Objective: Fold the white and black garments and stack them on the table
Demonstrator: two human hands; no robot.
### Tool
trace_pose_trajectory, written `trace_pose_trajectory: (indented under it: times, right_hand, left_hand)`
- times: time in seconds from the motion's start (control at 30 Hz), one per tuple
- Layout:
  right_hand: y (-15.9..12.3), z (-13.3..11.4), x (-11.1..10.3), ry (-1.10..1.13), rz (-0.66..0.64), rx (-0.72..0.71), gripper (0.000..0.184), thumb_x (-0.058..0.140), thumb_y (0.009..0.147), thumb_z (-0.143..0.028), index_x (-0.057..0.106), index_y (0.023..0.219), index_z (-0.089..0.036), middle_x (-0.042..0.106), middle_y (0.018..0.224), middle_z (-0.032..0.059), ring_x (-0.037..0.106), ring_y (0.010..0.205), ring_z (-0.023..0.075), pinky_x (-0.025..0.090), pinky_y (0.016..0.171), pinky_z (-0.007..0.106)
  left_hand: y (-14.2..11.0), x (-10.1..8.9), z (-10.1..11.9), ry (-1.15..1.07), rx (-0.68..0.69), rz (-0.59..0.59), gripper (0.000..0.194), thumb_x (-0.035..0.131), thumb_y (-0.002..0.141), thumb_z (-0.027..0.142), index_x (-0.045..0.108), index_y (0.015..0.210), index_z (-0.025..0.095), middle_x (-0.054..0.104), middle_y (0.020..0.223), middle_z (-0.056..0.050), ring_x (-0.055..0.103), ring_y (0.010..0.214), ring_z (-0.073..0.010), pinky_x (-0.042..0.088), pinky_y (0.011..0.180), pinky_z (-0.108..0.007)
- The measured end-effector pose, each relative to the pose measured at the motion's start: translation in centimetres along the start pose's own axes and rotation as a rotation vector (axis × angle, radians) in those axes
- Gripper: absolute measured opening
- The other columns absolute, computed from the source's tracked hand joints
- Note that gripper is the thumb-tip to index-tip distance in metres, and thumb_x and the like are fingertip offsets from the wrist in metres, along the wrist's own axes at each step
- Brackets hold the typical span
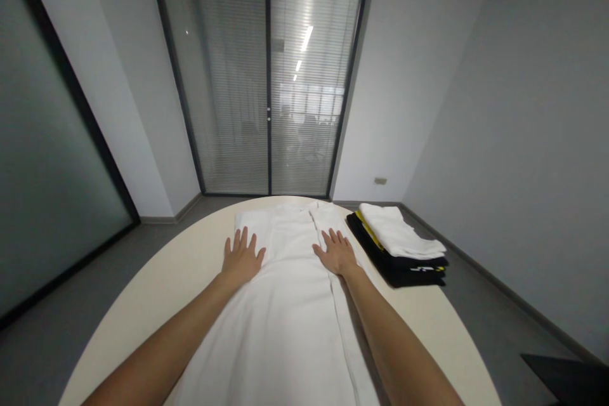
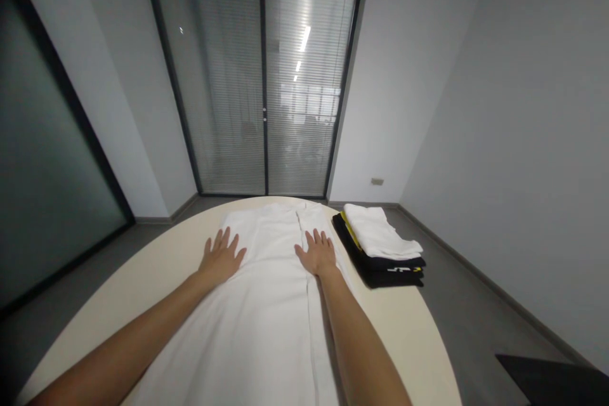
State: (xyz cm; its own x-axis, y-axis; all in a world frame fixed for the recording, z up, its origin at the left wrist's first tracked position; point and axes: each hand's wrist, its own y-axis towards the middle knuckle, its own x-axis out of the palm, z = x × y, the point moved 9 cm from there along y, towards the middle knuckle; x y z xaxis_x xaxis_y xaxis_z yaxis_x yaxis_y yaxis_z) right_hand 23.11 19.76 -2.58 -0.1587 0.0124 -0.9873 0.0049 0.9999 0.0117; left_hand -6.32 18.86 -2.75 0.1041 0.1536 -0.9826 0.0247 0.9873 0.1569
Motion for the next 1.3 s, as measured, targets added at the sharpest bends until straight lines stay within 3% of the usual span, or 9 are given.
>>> trace_pose_trajectory:
  times: [0.17,0.33,0.57,0.7,0.83,0.97,1.07,1.17,1.3]
  right_hand:
    - [0.3,0.2,0.3,0.002,-0.002,-0.009,0.08,0.026,0.093,-0.069,0.025,0.157,-0.021,0.015,0.165,0.0077,0.009,0.152,0.0306,0.007,0.12,0.044]
    - [0.2,0.4,0.3,-0.008,-0.004,0.028,0.081,0.024,0.093,-0.07,0.023,0.158,-0.021,0.013,0.166,0.0078,0.007,0.152,0.0302,0.006,0.12,0.044]
    - [0.4,0.3,0.0,-0.005,0.007,0.079,0.08,0.026,0.092,-0.068,0.024,0.157,-0.02,0.015,0.165,0.0085,0.009,0.151,0.0314,0.007,0.12,0.045]
    - [0.3,0.3,-0.1,-0.008,0.017,0.09,0.079,0.026,0.093,-0.067,0.026,0.157,-0.02,0.017,0.165,0.0086,0.01,0.151,0.0311,0.008,0.12,0.045]
    - [0.3,0.4,0.0,-0.007,0.027,0.077,0.078,0.026,0.094,-0.066,0.026,0.157,-0.019,0.017,0.165,0.0091,0.01,0.151,0.0309,0.007,0.12,0.044]
    - [0.5,0.6,0.3,-0.003,0.032,0.073,0.078,0.027,0.094,-0.065,0.026,0.157,-0.019,0.018,0.165,0.0091,0.011,0.151,0.0308,0.007,0.12,0.045]
    - [0.6,0.7,0.4,0.007,0.046,0.072,0.077,0.029,0.093,-0.065,0.028,0.156,-0.02,0.019,0.164,0.0088,0.012,0.151,0.0308,0.008,0.12,0.044]
    - [0.6,0.7,0.3,0.005,0.052,0.077,0.077,0.029,0.093,-0.065,0.028,0.156,-0.02,0.019,0.164,0.0082,0.012,0.151,0.0303,0.007,0.12,0.043]
    - [0.5,0.6,0.3,-0.005,0.042,0.079,0.077,0.027,0.093,-0.065,0.027,0.157,-0.02,0.018,0.165,0.0077,0.011,0.151,0.03,0.007,0.12,0.043]
  left_hand:
    - [0.3,0.5,0.1,-0.001,0.061,-0.107,0.071,0.022,0.098,0.058,0.029,0.156,0.017,0.021,0.163,-0.015,0.018,0.15,-0.0361,0.013,0.117,-0.059]
    - [1.9,0.1,0.0,-0.006,0.122,-0.119,0.069,0.024,0.098,0.059,0.032,0.155,0.021,0.021,0.163,-0.011,0.018,0.15,-0.0331,0.014,0.119,-0.054]
    - [0.9,-0.8,2.2,-0.014,0.104,-0.004,0.06,0.032,0.1,0.049,0.043,0.148,0.015,0.034,0.158,-0.017,0.03,0.145,-0.0373,0.017,0.116,-0.058]
    - [-1.1,-1.5,2.7,-0.072,0.124,0.062,0.051,0.04,0.098,0.042,0.051,0.142,0.019,0.043,0.154,-0.014,0.039,0.141,-0.0306,0.028,0.115,-0.047]
    - [-1.7,-3.0,0.6,-0.148,0.099,0.124,0.034,0.044,0.095,0.026,0.068,0.119,0.023,0.061,0.135,-0.01,0.053,0.127,-0.0262,0.037,0.109,-0.039]
    - [-0.8,-3.5,-1.9,-0.254,-0.006,0.168,0.023,0.049,0.093,0.03,0.072,0.097,0.024,0.072,0.108,-0.009,0.062,0.11,-0.0271,0.044,0.098,-0.037]
    - [0.1,-3.2,-4.7,-0.353,-0.2,0.228,0.032,0.038,0.099,0.033,0.065,0.109,0.021,0.073,0.098,-0.011,0.068,0.095,-0.0267,0.05,0.085,-0.037]
    - [0.6,-3.0,-8.1,-0.453,-0.405,0.297,0.041,0.024,0.1,0.025,0.052,0.129,0.016,0.072,0.099,-0.014,0.07,0.087,-0.0246,0.053,0.074,-0.035]
    - [1.0,-2.9,-10.5,-0.571,-0.487,0.355,0.052,0.034,0.095,0.017,0.031,0.147,0.016,0.071,0.109,-0.012,0.071,0.087,-0.0195,0.055,0.074,-0.03]
